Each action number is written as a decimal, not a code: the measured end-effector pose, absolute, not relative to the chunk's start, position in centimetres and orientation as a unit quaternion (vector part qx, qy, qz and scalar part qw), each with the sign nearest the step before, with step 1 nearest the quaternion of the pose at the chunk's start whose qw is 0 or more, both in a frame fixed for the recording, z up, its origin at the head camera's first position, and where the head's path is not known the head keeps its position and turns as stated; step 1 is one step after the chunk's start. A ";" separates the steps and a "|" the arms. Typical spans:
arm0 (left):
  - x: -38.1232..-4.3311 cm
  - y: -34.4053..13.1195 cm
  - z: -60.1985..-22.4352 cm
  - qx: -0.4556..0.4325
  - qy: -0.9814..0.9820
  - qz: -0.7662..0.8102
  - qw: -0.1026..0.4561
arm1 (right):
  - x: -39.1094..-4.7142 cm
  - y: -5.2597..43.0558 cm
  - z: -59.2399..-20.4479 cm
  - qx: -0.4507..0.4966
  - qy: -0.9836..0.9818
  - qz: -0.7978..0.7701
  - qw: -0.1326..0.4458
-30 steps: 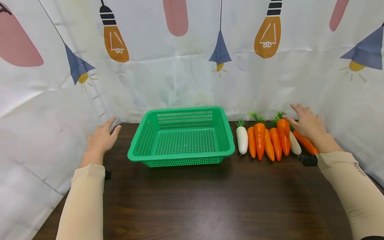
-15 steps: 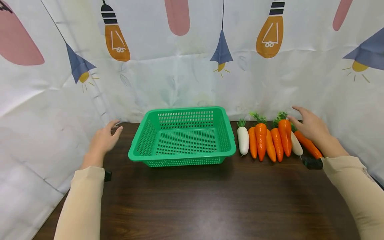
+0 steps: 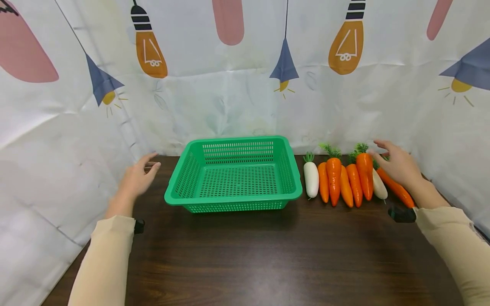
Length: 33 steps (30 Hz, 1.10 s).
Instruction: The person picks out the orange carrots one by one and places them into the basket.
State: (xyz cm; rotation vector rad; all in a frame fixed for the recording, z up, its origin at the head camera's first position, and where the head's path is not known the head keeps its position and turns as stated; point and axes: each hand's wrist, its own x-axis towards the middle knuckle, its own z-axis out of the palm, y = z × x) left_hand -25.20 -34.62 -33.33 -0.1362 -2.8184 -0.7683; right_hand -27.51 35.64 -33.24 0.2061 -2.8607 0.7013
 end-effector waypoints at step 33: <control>-24.8 -33.0 -36.1 -0.114 -0.877 -0.444 0.145 | -27.2 35.2 -37.6 0.020 -0.895 0.434 0.100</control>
